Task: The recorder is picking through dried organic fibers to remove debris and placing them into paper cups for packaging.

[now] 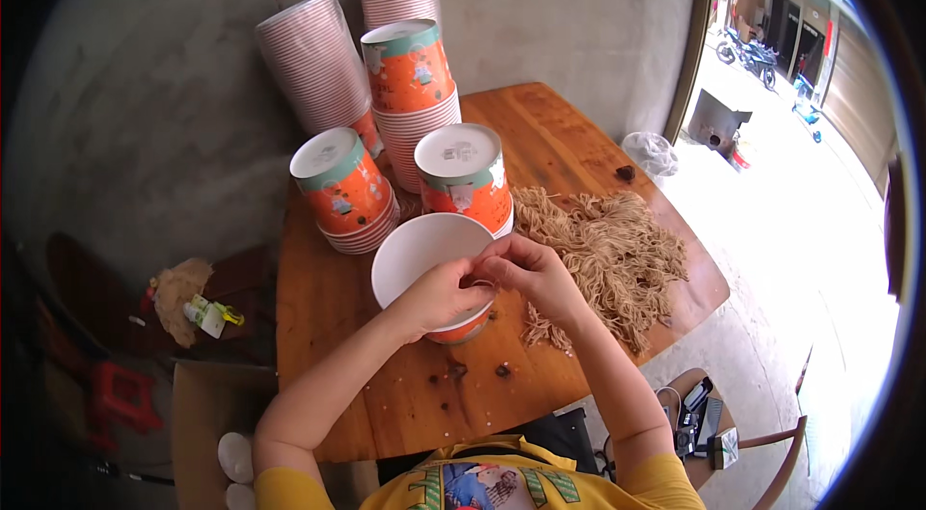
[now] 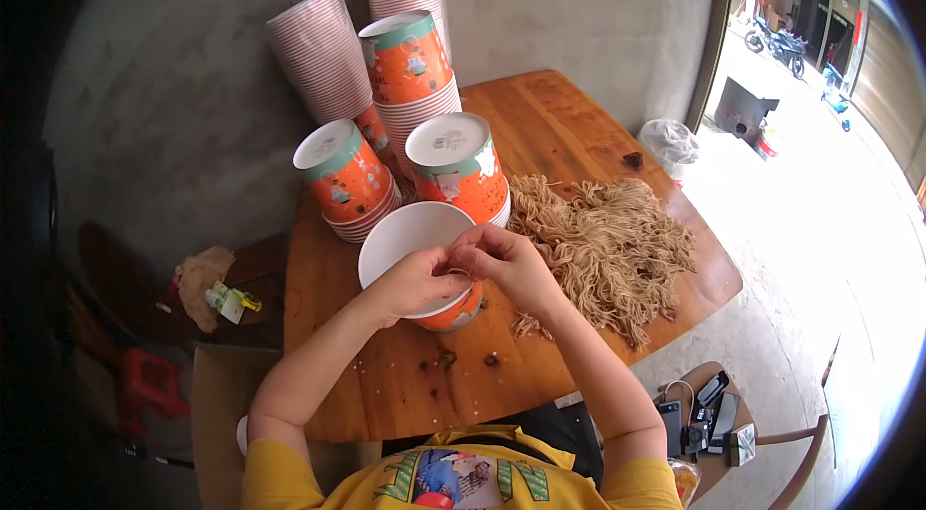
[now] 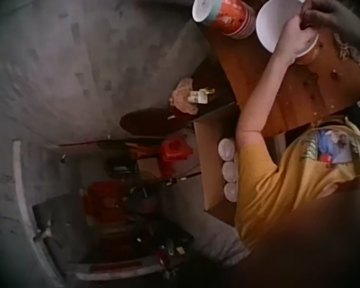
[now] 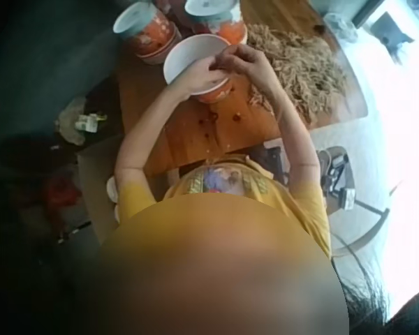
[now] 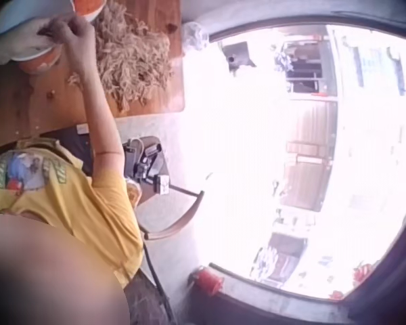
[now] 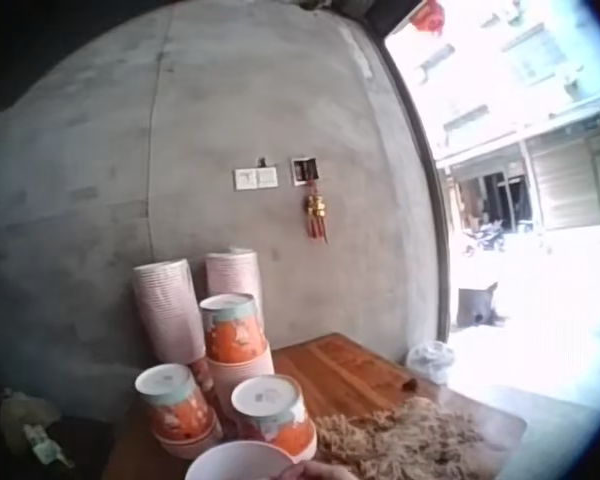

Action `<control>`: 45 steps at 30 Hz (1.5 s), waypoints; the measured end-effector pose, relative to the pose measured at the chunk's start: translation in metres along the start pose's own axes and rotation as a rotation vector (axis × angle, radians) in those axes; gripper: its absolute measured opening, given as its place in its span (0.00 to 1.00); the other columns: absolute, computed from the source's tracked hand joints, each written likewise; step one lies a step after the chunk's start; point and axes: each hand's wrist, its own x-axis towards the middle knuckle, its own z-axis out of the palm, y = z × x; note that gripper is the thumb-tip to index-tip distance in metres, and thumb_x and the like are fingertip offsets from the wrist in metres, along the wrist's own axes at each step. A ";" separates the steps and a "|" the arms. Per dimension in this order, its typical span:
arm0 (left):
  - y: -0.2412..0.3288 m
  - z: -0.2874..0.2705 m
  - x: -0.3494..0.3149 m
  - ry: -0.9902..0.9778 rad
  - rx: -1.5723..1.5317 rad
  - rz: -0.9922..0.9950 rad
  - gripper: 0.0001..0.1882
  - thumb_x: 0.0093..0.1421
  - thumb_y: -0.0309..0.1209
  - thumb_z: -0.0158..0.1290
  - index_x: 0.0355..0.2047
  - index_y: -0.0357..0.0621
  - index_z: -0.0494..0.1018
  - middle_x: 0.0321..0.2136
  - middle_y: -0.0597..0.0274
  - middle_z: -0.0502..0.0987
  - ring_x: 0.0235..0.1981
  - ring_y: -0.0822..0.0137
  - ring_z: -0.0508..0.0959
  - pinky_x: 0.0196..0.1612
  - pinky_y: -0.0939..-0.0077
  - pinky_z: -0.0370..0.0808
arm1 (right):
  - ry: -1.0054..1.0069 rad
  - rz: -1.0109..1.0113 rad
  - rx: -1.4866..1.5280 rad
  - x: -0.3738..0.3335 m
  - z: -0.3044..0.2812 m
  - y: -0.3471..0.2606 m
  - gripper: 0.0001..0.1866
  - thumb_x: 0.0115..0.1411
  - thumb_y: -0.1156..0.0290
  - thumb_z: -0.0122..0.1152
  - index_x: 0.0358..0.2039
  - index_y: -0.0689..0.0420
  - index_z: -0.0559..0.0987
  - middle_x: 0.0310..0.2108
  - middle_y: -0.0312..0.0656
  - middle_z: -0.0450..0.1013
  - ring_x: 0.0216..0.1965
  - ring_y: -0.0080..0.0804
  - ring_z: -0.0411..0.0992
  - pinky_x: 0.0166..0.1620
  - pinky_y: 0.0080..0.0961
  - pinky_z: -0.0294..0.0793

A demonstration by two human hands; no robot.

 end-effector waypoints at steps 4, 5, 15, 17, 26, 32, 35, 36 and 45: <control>-0.007 -0.001 0.004 0.006 0.134 -0.002 0.12 0.62 0.31 0.54 0.42 0.36 0.72 0.37 0.63 0.77 0.41 0.73 0.75 0.45 0.77 0.72 | 0.001 -0.036 -0.093 -0.010 -0.009 -0.009 0.08 0.66 0.71 0.56 0.42 0.59 0.76 0.35 0.29 0.73 0.36 0.15 0.69 0.41 0.17 0.70; -0.008 -0.001 0.004 0.004 0.133 0.000 0.12 0.62 0.31 0.54 0.42 0.36 0.72 0.37 0.63 0.77 0.41 0.73 0.75 0.45 0.77 0.72 | -0.013 -0.042 -0.129 -0.013 -0.011 -0.010 0.08 0.66 0.71 0.56 0.42 0.59 0.76 0.35 0.29 0.73 0.35 0.14 0.68 0.39 0.16 0.69; -0.009 0.001 0.003 0.070 0.360 0.165 0.08 0.62 0.27 0.51 0.39 0.38 0.71 0.35 0.63 0.76 0.37 0.73 0.75 0.42 0.77 0.73 | -0.007 -0.041 -0.133 -0.028 -0.022 -0.006 0.08 0.66 0.71 0.56 0.44 0.57 0.75 0.33 0.26 0.70 0.31 0.11 0.64 0.34 0.12 0.65; -0.008 0.002 0.003 0.060 0.395 0.118 0.08 0.62 0.27 0.51 0.41 0.39 0.71 0.36 0.65 0.75 0.38 0.75 0.74 0.44 0.80 0.72 | -0.016 -0.043 -0.128 -0.029 -0.021 -0.007 0.07 0.66 0.71 0.56 0.42 0.59 0.75 0.31 0.26 0.69 0.32 0.11 0.63 0.36 0.12 0.65; 0.003 0.006 0.008 0.006 0.076 -0.109 0.10 0.61 0.31 0.55 0.38 0.36 0.71 0.33 0.64 0.76 0.34 0.75 0.76 0.37 0.78 0.74 | -0.044 0.010 -0.251 -0.017 -0.018 -0.019 0.07 0.66 0.71 0.56 0.43 0.57 0.75 0.31 0.26 0.71 0.32 0.11 0.66 0.32 0.11 0.64; -0.004 0.004 0.008 0.078 -0.104 -0.034 0.07 0.61 0.29 0.53 0.35 0.38 0.71 0.28 0.66 0.74 0.24 0.80 0.70 0.28 0.83 0.69 | -0.065 0.021 -0.267 -0.017 -0.018 -0.023 0.07 0.66 0.70 0.55 0.43 0.56 0.74 0.33 0.28 0.73 0.32 0.12 0.69 0.32 0.11 0.66; -0.001 0.003 0.008 0.075 -0.181 -0.011 0.05 0.62 0.28 0.52 0.34 0.39 0.71 0.27 0.68 0.73 0.24 0.81 0.69 0.27 0.83 0.68 | -0.101 0.010 -0.290 -0.013 -0.013 -0.028 0.07 0.66 0.70 0.56 0.42 0.56 0.74 0.32 0.28 0.74 0.31 0.12 0.70 0.30 0.11 0.66; 0.000 0.004 0.009 0.015 -0.152 -0.024 0.05 0.62 0.27 0.52 0.35 0.39 0.71 0.26 0.69 0.72 0.23 0.81 0.68 0.27 0.84 0.67 | -0.100 0.010 -0.291 -0.011 -0.013 -0.029 0.07 0.66 0.70 0.56 0.42 0.56 0.74 0.32 0.28 0.74 0.31 0.12 0.70 0.30 0.11 0.66; 0.000 0.002 0.005 -0.126 -0.212 -0.072 0.08 0.64 0.30 0.53 0.38 0.37 0.73 0.26 0.71 0.71 0.24 0.82 0.67 0.27 0.89 0.65 | -0.012 0.118 -0.086 -0.005 -0.025 -0.018 0.06 0.65 0.70 0.56 0.40 0.56 0.76 0.35 0.31 0.76 0.30 0.12 0.69 0.28 0.11 0.65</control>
